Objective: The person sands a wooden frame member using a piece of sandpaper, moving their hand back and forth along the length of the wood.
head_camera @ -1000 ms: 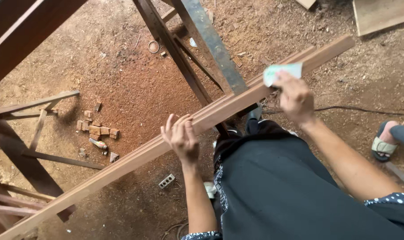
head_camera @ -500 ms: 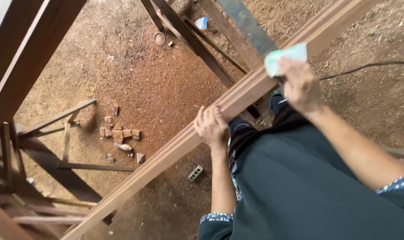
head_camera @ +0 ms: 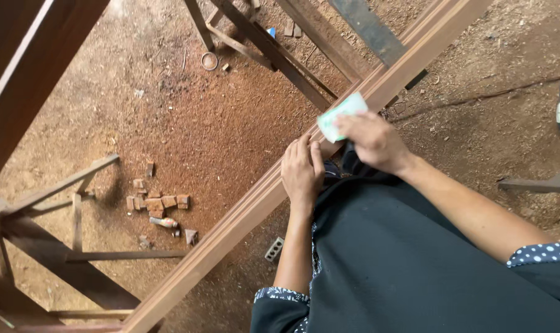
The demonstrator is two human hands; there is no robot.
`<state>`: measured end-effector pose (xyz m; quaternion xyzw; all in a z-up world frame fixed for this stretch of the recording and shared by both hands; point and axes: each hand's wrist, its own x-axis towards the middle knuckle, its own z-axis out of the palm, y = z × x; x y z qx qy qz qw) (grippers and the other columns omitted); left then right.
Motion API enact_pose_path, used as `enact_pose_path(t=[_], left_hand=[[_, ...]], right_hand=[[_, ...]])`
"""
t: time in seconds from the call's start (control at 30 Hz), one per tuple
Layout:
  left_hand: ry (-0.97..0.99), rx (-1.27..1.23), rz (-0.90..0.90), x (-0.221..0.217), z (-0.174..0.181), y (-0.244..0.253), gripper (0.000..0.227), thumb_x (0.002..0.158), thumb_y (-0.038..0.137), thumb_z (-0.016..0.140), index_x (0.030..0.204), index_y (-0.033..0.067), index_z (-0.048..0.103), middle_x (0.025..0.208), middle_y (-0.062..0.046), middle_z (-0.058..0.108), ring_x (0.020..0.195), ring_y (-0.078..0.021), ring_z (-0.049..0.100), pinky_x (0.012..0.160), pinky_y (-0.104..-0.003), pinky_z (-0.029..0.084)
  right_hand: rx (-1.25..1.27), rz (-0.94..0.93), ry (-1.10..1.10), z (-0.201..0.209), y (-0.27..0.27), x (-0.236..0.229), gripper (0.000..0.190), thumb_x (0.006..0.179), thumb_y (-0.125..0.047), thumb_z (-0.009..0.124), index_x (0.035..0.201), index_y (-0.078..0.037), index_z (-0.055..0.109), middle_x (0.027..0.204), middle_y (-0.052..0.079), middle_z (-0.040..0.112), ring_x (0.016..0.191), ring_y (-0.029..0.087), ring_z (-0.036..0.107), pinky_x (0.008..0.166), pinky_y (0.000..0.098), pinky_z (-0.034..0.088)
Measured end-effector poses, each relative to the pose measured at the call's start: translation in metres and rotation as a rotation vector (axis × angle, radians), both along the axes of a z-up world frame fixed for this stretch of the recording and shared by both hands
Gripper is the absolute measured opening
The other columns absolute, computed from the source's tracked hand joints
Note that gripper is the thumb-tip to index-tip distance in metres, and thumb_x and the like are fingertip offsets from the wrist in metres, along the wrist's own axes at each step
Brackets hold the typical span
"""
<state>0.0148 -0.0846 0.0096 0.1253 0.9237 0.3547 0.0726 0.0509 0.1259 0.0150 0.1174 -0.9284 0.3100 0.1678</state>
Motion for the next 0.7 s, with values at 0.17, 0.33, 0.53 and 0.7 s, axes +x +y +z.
enact_pose_path(t=[0.17,0.33,0.53,0.7], left_hand=[[0.097,-0.038,0.003,0.005,0.001,-0.001,0.029,0.104,0.03,0.054,0.113,0.0085,0.071,0.108,-0.011,0.074,0.105,-0.0282,0.069,0.091,-0.041,0.054],[0.096,-0.131,-0.032,0.001,-0.004,0.0,0.031,0.104,0.031,0.051,0.113,0.0108,0.072,0.106,-0.01,0.075,0.1,-0.0263,0.069,0.085,-0.042,0.052],[0.133,-0.152,-0.037,0.002,-0.008,-0.002,0.034,0.105,0.032,0.047,0.112,0.0117,0.073,0.104,-0.009,0.076,0.101,-0.0263,0.069,0.085,-0.042,0.051],[0.099,-0.194,-0.037,0.0,-0.007,0.0,0.034,0.105,0.032,0.045,0.111,0.0121,0.073,0.103,-0.009,0.076,0.1,-0.0261,0.07,0.085,-0.041,0.051]], right_hand=[[0.08,-0.317,0.106,-0.019,0.037,-0.004,0.031,0.098,0.012,0.054,0.116,-0.007,0.07,0.121,0.01,0.075,0.092,0.023,0.065,0.082,0.0376,0.05],[0.072,-0.154,0.251,-0.038,-0.019,0.013,0.026,0.092,0.008,0.054,0.108,-0.008,0.068,0.105,0.008,0.069,0.093,0.023,0.062,0.08,0.0389,0.048],[-0.109,-0.573,0.111,-0.073,0.032,0.015,0.006,0.11,-0.005,0.06,0.112,0.001,0.061,0.106,0.016,0.061,0.088,0.022,0.059,0.072,0.0347,0.053],[-0.171,-0.432,0.118,-0.095,-0.013,0.034,0.01,0.11,-0.01,0.057,0.104,-0.002,0.058,0.1,0.012,0.064,0.079,0.024,0.062,0.066,0.0323,0.056]])
